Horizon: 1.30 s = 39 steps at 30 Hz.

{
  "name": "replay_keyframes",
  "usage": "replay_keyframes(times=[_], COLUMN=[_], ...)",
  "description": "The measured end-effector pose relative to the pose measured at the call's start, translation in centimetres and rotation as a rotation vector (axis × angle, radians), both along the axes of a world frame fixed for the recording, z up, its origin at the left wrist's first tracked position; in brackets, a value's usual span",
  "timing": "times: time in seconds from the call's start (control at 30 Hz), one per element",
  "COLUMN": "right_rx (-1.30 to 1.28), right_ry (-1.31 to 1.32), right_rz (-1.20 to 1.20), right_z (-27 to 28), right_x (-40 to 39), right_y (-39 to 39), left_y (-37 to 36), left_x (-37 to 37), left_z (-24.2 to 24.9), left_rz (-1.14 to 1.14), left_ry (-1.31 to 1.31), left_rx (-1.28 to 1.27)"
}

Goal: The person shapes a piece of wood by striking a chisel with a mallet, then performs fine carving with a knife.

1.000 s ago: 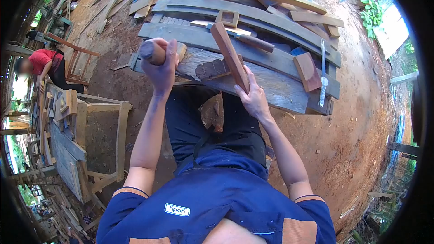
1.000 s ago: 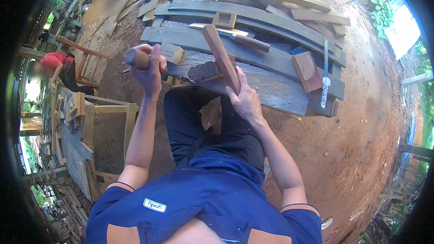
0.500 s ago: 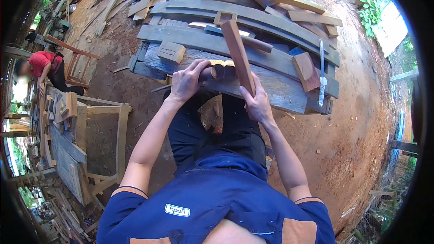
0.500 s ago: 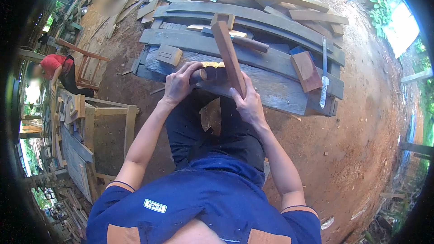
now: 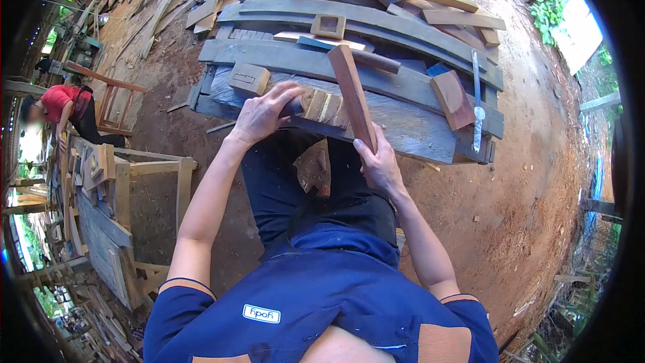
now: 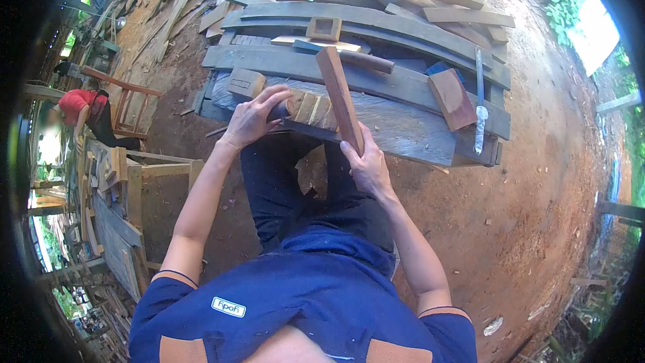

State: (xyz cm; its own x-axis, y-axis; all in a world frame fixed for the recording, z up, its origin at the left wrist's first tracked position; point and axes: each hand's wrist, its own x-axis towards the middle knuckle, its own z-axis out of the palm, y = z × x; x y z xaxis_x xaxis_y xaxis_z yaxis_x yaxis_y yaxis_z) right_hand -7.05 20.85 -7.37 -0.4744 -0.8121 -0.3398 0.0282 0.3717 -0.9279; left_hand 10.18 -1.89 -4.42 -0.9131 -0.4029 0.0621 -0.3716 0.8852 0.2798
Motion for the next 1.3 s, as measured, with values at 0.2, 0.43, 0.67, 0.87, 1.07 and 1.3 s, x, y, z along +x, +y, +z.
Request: replay_keyframes(times=[0.2,0.43,0.67,0.87,1.07,1.3], right_rx=[-0.022,-0.086,0.042,0.036,0.045,0.039], right_ry=[0.016,0.203,0.391,0.228,0.209,0.175], right_rz=[0.017,0.001,0.102,0.096,0.086,0.083], right_z=[0.3,0.0,-0.8,-0.8,-0.5,-0.6], right_x=[0.3,-0.6,-1.6,-1.6,-1.7,-1.5], right_y=[0.0,-0.1,0.0,-0.3,-0.2,-0.2], left_y=[-1.7,3.3,-0.7,-1.7,-1.2,-1.6], left_x=[-1.2,-4.3,-3.5,-7.1,-9.3,-9.9], left_z=[-2.0,-2.2,4.4,9.1,6.4,5.4], left_rz=[-0.017,0.277,0.270,0.342,0.518,0.484], left_ry=[-0.014,-0.023,0.685,1.539,1.678,1.650], left_rx=[-0.016,0.021,0.287,0.993,1.054,0.976])
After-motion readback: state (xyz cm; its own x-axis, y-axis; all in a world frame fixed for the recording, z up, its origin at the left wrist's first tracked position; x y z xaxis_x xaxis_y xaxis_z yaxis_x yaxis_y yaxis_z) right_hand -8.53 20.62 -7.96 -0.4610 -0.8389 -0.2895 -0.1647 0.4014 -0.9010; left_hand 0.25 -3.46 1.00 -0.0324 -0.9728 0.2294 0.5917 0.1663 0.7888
